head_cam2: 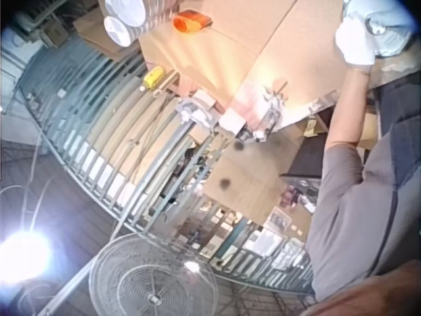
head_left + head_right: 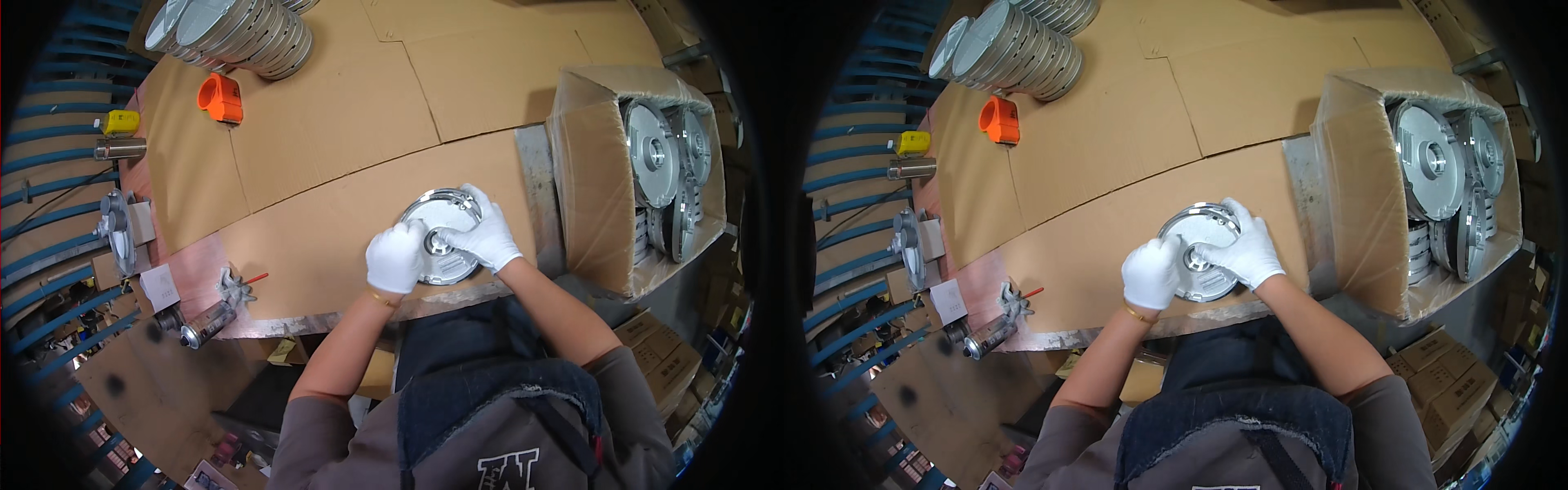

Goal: The person inspects metal components with a file, then packs them into cardboard boxes for shipment, sealing the boxes with a tape dispenser.

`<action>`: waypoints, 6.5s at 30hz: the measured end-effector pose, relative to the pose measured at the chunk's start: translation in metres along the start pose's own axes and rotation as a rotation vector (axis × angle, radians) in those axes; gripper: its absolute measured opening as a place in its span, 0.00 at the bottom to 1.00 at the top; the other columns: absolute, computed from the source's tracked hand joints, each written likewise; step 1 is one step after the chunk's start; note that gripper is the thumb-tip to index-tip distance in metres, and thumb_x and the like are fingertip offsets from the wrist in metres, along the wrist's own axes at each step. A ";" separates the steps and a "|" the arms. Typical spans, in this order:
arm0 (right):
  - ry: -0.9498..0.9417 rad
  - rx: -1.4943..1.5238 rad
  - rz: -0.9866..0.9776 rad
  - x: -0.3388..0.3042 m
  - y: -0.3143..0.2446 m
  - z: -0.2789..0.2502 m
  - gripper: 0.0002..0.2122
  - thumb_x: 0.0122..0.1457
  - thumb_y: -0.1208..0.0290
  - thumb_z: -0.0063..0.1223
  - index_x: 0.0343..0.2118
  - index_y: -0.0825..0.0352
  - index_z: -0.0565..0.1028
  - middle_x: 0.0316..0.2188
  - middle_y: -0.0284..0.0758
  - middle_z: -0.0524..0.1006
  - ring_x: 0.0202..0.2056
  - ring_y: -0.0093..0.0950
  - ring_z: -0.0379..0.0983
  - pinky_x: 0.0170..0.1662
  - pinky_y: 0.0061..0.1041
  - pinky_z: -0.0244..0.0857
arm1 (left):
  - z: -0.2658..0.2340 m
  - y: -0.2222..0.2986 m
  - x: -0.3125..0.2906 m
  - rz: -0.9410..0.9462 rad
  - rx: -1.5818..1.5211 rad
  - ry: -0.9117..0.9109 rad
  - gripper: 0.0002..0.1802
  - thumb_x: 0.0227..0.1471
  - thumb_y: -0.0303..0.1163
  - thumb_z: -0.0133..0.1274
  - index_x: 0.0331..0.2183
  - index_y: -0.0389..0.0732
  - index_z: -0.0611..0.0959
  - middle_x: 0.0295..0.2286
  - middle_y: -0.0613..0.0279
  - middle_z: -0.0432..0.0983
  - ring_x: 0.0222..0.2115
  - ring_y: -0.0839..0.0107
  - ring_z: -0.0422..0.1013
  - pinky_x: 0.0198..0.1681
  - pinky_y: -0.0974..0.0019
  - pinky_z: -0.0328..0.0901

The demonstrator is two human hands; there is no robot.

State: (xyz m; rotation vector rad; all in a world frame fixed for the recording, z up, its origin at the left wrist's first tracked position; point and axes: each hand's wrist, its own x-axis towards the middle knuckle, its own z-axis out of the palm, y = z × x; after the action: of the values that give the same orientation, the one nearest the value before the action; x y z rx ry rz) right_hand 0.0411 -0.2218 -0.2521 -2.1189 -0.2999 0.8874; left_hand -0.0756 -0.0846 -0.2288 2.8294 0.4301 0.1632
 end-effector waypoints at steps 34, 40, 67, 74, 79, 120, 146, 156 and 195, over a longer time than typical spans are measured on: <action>-0.154 0.342 0.140 -0.007 -0.038 -0.009 0.34 0.59 0.44 0.40 0.57 0.71 0.58 0.55 0.45 0.63 0.57 0.32 0.57 0.59 0.26 0.50 | -0.001 -0.006 -0.053 0.360 -0.332 0.153 0.15 0.31 0.29 0.61 0.29 0.42 0.78 0.30 0.59 0.75 0.34 0.58 0.71 0.39 0.59 0.66; -0.212 0.595 0.288 0.004 -0.001 -0.013 0.31 0.58 0.53 0.47 0.58 0.69 0.56 0.55 0.41 0.63 0.57 0.31 0.57 0.58 0.24 0.50 | -0.054 -0.015 -0.045 -0.268 -0.784 0.356 0.12 0.37 0.21 0.59 0.27 0.39 0.74 0.32 0.59 0.75 0.33 0.67 0.72 0.37 0.63 0.66; 0.003 0.922 0.083 -0.047 -0.044 -0.025 0.22 0.63 0.58 0.40 0.52 0.71 0.65 0.49 0.37 0.70 0.50 0.24 0.65 0.53 0.21 0.58 | -0.105 0.014 -0.005 0.549 -0.434 0.214 0.13 0.37 0.41 0.59 0.26 0.44 0.78 0.27 0.63 0.76 0.30 0.63 0.73 0.34 0.62 0.67; -0.057 1.425 0.152 -0.082 -0.065 -0.059 0.24 0.63 0.52 0.36 0.53 0.68 0.65 0.50 0.35 0.70 0.51 0.24 0.65 0.56 0.25 0.57 | -0.111 0.032 -0.009 -0.040 -0.901 0.367 0.42 0.46 0.57 0.53 0.53 0.37 0.63 0.53 0.50 0.59 0.55 0.57 0.56 0.58 0.52 0.47; -0.216 1.239 -0.287 -0.103 -0.088 -0.093 0.32 0.59 0.43 0.37 0.57 0.67 0.59 0.55 0.37 0.63 0.57 0.28 0.58 0.60 0.29 0.50 | -0.119 0.065 -0.004 -0.374 -2.121 0.044 0.22 0.57 0.37 0.42 0.51 0.35 0.68 0.49 0.57 0.66 0.51 0.65 0.62 0.56 0.58 0.55; 0.037 0.010 -0.161 -0.077 0.102 -0.578 0.24 0.49 0.67 0.55 0.48 0.73 0.67 0.41 0.43 0.75 0.42 0.30 0.70 0.48 0.25 0.63 | -0.072 0.380 0.220 0.442 -0.631 -0.377 0.17 0.49 0.30 0.53 0.43 0.37 0.77 0.34 0.51 0.76 0.35 0.58 0.72 0.41 0.63 0.66; 0.703 -0.831 0.103 -0.058 0.122 -0.533 0.15 0.54 0.56 0.50 0.36 0.63 0.71 0.17 0.43 0.73 0.23 0.42 0.73 0.27 0.39 0.66 | 0.008 0.488 0.374 0.705 0.100 -0.655 0.22 0.50 0.48 0.42 0.30 0.42 0.83 0.31 0.50 0.77 0.33 0.51 0.72 0.41 0.55 0.65; 0.381 -0.763 -0.665 -0.080 0.067 -0.504 0.31 0.38 0.48 0.61 0.46 0.59 0.71 0.46 0.43 0.67 0.49 0.43 0.62 0.53 0.46 0.54 | -0.067 0.408 0.250 1.007 -0.322 -0.326 0.21 0.46 0.44 0.52 0.40 0.40 0.76 0.37 0.56 0.73 0.40 0.57 0.69 0.45 0.56 0.62; 1.102 -0.250 -0.538 -0.084 0.167 -0.528 0.25 0.46 0.77 0.58 0.50 0.74 0.66 0.50 0.43 0.68 0.51 0.37 0.64 0.57 0.33 0.54 | -0.042 0.308 0.116 -0.273 -0.297 0.612 0.14 0.51 0.33 0.50 0.39 0.37 0.76 0.41 0.53 0.71 0.40 0.63 0.68 0.43 0.62 0.64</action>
State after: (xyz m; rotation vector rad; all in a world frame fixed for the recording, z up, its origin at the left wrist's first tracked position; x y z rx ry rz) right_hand 0.3268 -0.6818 -0.1084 -2.2432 -0.3620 -0.6716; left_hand 0.1128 -0.3214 -0.0928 2.3515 0.8296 0.9577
